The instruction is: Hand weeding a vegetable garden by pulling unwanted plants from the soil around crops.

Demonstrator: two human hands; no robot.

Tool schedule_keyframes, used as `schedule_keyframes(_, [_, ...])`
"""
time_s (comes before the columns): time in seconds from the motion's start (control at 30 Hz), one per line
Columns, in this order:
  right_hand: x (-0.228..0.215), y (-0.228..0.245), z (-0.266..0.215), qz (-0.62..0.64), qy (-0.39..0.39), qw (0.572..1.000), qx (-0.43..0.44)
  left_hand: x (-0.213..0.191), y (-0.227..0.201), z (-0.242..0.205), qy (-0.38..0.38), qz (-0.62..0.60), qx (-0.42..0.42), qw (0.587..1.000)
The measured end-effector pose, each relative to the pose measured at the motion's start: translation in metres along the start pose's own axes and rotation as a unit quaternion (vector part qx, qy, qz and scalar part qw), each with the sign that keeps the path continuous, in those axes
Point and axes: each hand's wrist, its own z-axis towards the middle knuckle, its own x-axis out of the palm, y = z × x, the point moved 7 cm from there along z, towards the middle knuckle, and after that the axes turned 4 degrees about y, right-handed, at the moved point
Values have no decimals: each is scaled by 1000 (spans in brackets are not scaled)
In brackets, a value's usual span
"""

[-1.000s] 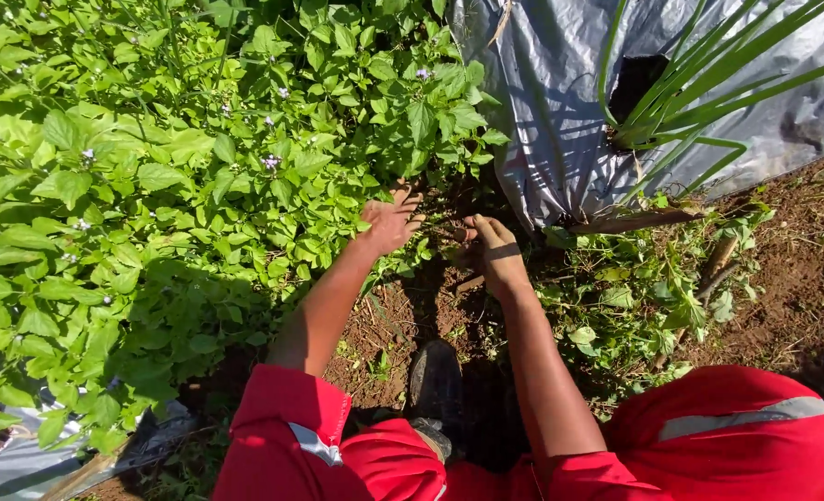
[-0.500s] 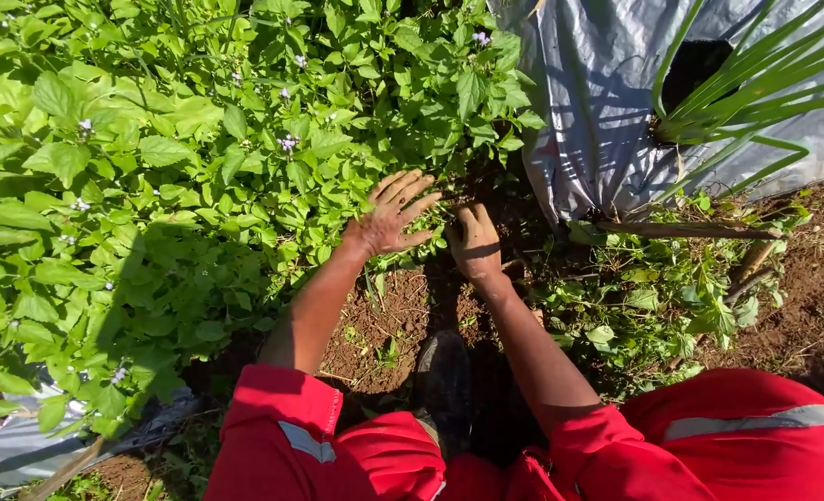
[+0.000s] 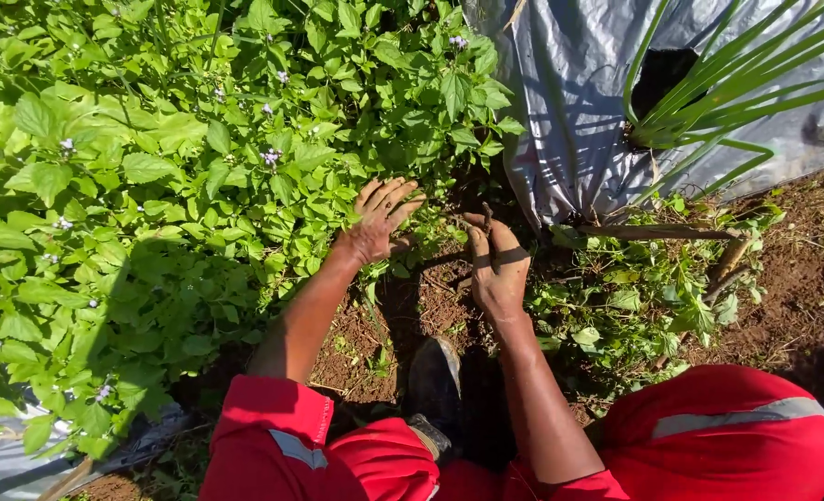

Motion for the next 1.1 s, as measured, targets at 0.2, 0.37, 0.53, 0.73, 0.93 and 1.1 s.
schedule_keyframes(0.2, [-142, 69, -53, 232, -325, 870, -289, -6, -45, 29, -37, 32, 72, 996])
schedule_keyframes(0.37, [-238, 74, -45, 4, -474, 876, -89, 38, -86, 37, 153, 26, 184, 971])
schedule_keyframes(0.53, [-232, 77, -43, -107, -454, 874, -134, 40, -86, 34, 150, 56, 182, 970])
schedule_keyframes(0.73, [-143, 69, -46, 270, -317, 883, -217, -12, -53, 36, 338, -61, -31, 939])
schedule_keyframes(0.93, [49, -86, -18, 290, 49, 941, 168, -69, -49, 29, 121, -386, 323, 855])
schedule_keyframes(1.1, [93, -139, -16, -80, 66, 988, 118, 48, 26, -40, -2, -263, 273, 925])
